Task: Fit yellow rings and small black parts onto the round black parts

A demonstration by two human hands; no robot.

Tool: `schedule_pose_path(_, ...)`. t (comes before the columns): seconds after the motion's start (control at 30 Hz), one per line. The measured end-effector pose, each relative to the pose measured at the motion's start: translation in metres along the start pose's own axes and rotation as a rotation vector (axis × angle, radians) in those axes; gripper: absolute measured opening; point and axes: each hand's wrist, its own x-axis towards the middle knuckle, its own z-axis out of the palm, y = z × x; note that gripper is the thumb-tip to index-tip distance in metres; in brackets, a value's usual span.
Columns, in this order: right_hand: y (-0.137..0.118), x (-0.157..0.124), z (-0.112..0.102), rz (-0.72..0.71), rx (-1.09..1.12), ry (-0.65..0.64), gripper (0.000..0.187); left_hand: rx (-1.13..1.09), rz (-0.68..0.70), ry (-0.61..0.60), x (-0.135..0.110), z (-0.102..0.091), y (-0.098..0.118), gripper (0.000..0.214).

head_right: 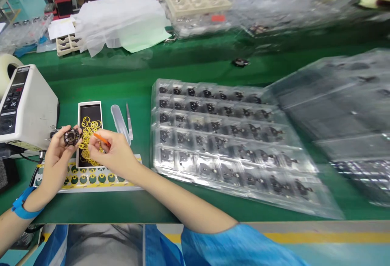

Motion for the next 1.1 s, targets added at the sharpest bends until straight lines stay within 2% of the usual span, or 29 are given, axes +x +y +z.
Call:
schedule_pose_path(0.1, 0.005, 0.002, 0.0, -0.057, -0.178, -0.017, 0.009, -0.041, 0.013, 0.057, 0.002, -0.002, 0.0, 0.035)
schedule_pose_path(0.23, 0.007, 0.002, -0.001, -0.111, -0.426, -0.039, 0.008, -0.073, 0.135, 0.136, 0.002, -0.003, 0.001, 0.036)
schedule_pose_path(0.33, -0.001, 0.008, -0.017, -0.133, -0.564, -0.051, 0.011, -0.039, 0.251, 0.145, -0.001, -0.002, 0.003, 0.036)
schedule_pose_path(0.43, -0.009, 0.03, -0.065, -0.092, -0.799, 0.036, 0.013, -0.014, 0.33, 0.132, -0.004, -0.001, 0.008, 0.035)
schedule_pose_path(0.53, -0.008, 0.059, -0.133, 0.065, -1.212, 0.159, 0.024, -0.033, 0.338, 0.122, -0.006, 0.0, 0.011, 0.036)
schedule_pose_path(0.6, -0.002, 0.073, -0.175, 0.279, -1.452, 0.035, 0.029, -0.064, 0.287, 0.108, -0.005, -0.001, 0.01, 0.034)
schedule_pose_path(0.7, 0.011, 0.081, -0.212, 0.373, -1.513, -0.073, 0.025, -0.126, 0.101, 0.036, -0.002, -0.002, 0.004, 0.031)
schedule_pose_path(0.83, 0.028, 0.08, -0.223, 0.343, -1.5, -0.21, 0.024, -0.214, -0.137, -0.017, 0.004, -0.004, -0.004, 0.037)
schedule_pose_path(0.97, 0.037, 0.077, -0.227, 0.31, -1.482, -0.257, 0.027, -0.236, -0.223, -0.001, 0.007, -0.003, 0.002, 0.042)
schedule_pose_path(1.03, 0.038, 0.074, -0.223, 0.271, -1.466, -0.205, 0.027, -0.258, -0.22, -0.005, 0.008, -0.003, 0.005, 0.041)
schedule_pose_path(1.1, 0.034, 0.065, -0.206, 0.169, -1.374, -0.039, 0.025, -0.289, -0.217, -0.031, 0.007, -0.004, 0.007, 0.041)
